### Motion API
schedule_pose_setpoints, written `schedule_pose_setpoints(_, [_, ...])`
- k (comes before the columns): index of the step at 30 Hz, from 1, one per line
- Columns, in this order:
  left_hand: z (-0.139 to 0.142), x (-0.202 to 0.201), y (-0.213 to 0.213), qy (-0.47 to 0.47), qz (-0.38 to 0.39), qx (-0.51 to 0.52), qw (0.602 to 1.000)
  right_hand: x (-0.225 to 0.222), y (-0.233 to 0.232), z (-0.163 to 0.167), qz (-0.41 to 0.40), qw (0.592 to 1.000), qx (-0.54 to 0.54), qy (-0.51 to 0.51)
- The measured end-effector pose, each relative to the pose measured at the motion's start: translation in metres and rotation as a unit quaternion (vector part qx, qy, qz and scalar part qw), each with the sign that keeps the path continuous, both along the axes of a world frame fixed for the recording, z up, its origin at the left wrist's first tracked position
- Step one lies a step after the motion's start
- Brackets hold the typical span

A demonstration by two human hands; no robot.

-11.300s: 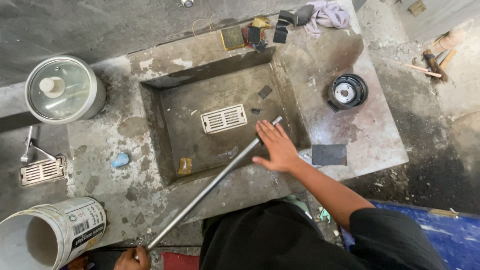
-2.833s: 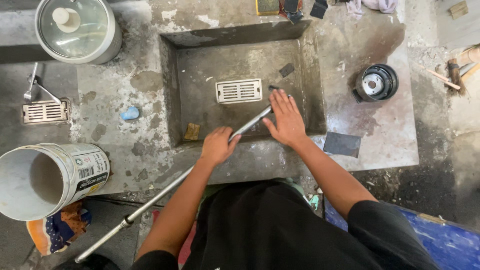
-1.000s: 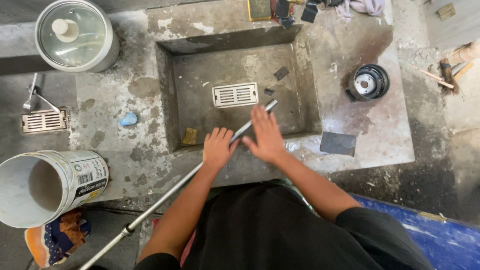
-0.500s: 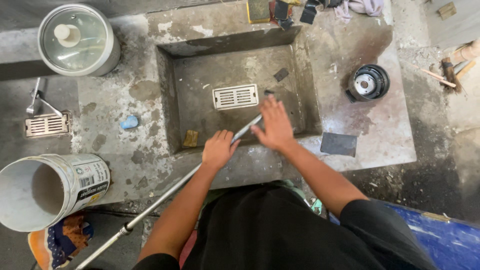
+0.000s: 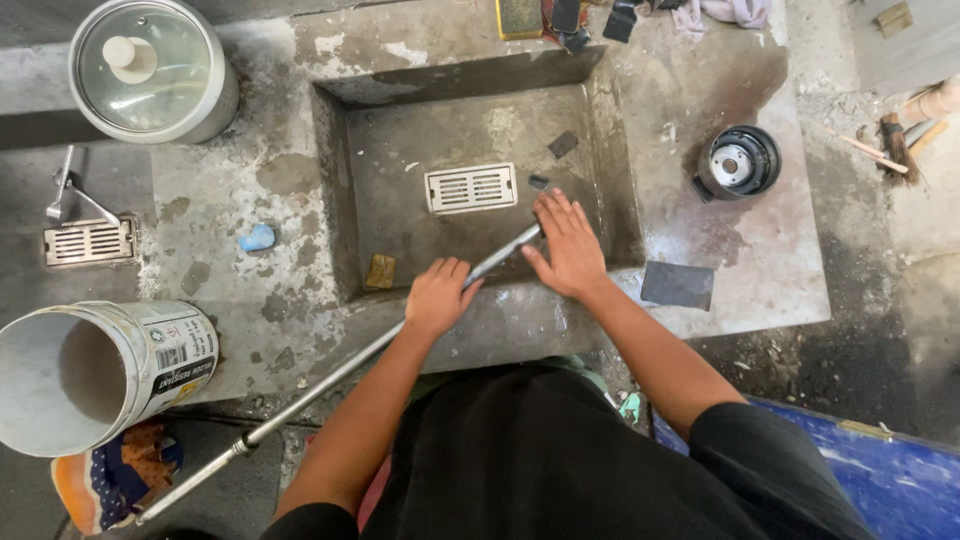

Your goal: The person scrubs a long metal rod with a small abrasive pad over a concrete sink, then rinses the rod under running water. The person holds the rod with both hands and moves the pad along its length before rinsing.

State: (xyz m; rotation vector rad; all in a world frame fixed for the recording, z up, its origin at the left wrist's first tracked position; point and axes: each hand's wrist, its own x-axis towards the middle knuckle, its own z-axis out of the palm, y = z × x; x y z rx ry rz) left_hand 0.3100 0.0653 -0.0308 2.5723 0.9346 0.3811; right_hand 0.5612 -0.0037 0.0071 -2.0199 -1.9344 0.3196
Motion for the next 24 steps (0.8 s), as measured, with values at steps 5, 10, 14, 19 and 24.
schedule_pose_setpoints(5, [0.001,0.000,0.001,-0.020,0.000,0.007,1.000,-0.056,-0.017,-0.009,0.042,0.997,0.039,0.045])
schedule_pose_setpoints(10, [0.003,0.000,0.001,-0.015,-0.005,0.010,1.000,-0.063,-0.027,-0.013,0.107,0.993,0.029,0.052])
schedule_pose_setpoints(14, [0.003,0.000,-0.001,-0.006,0.005,0.002,1.000,-0.016,-0.011,-0.012,-0.006,1.000,0.000,0.024])
schedule_pose_setpoints(19, [0.006,0.002,-0.003,-0.009,0.006,-0.001,1.000,-0.032,-0.010,-0.012,-0.055,0.998,0.011,0.012])
schedule_pose_setpoints(24, [0.008,0.003,-0.003,-0.011,-0.010,0.008,1.000,-0.072,-0.032,-0.017,0.060,0.998,0.009,0.034])
